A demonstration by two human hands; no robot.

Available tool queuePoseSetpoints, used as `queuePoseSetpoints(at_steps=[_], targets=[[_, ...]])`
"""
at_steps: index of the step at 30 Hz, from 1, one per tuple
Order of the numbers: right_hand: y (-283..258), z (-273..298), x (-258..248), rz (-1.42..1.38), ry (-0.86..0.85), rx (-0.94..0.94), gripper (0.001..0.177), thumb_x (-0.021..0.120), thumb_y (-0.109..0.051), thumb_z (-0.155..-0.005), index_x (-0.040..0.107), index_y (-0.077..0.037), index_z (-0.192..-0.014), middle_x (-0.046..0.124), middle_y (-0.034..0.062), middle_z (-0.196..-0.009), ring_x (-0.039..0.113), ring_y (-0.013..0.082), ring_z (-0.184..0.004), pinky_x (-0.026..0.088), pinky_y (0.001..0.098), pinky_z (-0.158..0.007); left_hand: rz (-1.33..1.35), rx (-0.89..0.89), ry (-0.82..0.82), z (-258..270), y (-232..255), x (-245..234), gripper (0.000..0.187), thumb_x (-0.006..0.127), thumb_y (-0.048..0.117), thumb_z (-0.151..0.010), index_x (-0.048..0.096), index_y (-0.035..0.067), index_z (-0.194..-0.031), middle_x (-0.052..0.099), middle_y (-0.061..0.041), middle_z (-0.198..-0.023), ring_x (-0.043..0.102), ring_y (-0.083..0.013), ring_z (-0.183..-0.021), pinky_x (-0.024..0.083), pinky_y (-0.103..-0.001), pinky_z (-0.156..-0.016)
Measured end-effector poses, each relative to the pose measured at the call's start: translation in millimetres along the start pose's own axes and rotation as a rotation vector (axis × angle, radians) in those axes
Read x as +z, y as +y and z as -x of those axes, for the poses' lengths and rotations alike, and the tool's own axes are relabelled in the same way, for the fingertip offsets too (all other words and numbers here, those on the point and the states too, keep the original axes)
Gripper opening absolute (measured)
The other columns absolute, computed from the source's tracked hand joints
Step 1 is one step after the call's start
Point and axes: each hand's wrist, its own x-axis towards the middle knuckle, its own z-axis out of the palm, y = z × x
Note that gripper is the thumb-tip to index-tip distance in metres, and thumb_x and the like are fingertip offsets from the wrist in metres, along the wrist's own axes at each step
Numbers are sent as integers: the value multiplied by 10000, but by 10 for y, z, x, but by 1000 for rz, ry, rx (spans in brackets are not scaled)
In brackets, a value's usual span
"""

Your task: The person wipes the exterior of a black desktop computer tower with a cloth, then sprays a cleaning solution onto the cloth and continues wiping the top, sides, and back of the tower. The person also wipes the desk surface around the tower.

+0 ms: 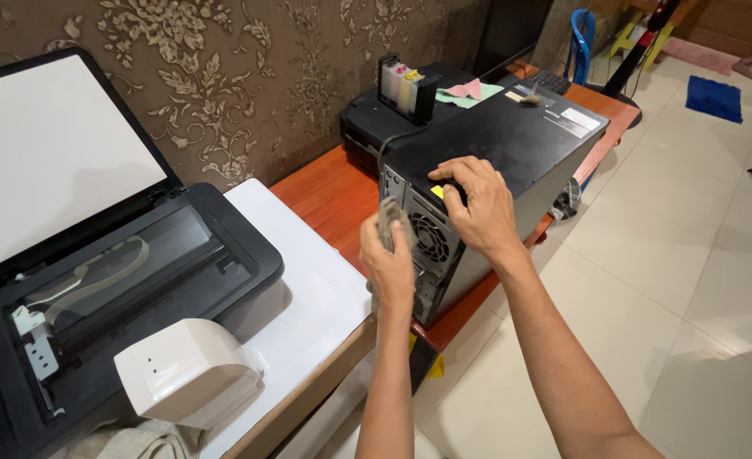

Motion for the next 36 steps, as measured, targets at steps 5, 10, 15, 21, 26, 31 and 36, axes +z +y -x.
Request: queuePoseSetpoints(at_steps=[5, 10, 15, 21, 26, 31, 36], targets=[[-27, -1, -12, 4, -11, 22, 222, 580, -94, -883, 743, -78, -1033, 711, 59, -1122, 626, 282, -1053, 474, 410, -945, -34, 135, 58, 21, 64, -43, 201, 663, 92, -930, 688, 15, -1114, 710, -124, -1073, 718, -256, -956, 557, -396, -844], [-26, -9, -6, 5, 1, 18, 212, 584, -93, -890, 740, -86, -1033, 710, 52, -1118, 628, 271, -1043, 477, 403, -942, -145, 349, 29, 50, 83, 25, 238, 653, 34, -886, 716, -7, -1111, 691, -130, -1103, 683, -307, -1020, 548, -417, -860], [-33, -9, 5, 15, 3, 31, 217, 589, -89, -876, 747, -91, -1025, 709, 49, -1094, 624, 270, -1023, 473, 400, -926, -131, 363, -40, 92, 19, -27, 241, 648, 32, -887, 716, 3, -1116, 694, -116, -1125, 684, -295, -1044, 553, -407, -892], [-27, -4, -1, 8, 16, 17, 210, 590, -93, -884, 744, -92, -1026, 709, 44, -1099, 627, 268, -1035, 474, 398, -936, -138, 385, 43, 88, 86, 28, 253, 689, 38, -910, 693, -36, -1152, 687, -141, -1142, 669, -323, -1038, 541, -418, -884], [-17, 1, 12, 21, 20, 17, 204, 588, -104, -891, 741, -89, -1025, 709, 48, -1098, 626, 273, -1025, 471, 399, -925, -135, 406, -40, 81, 69, -68, 290, 649, -20, -852, 723, -27, -1133, 710, -130, -1114, 668, -308, -1006, 548, -410, -880], [-13, -18, 0, -45, 19, 57, 216, 540, -132, -993, 741, -89, -1060, 711, 61, -1028, 631, 272, -983, 464, 398, -890, -107, 435, -64, 316, 110, -6, 348, 653, -34, -871, 719, -19, -1212, 705, -128, -1115, 670, -275, -1020, 560, -381, -857], [-27, -12, -5, -62, 23, 78, 240, 513, -148, -1026, 736, -83, -1085, 702, 73, -978, 630, 275, -950, 458, 397, -866, -131, 517, -29, 484, 260, 24, 395, 687, -45, -809, 711, -38, -1204, 701, -148, -1163, 646, -323, -1077, 543, -405, -916]])
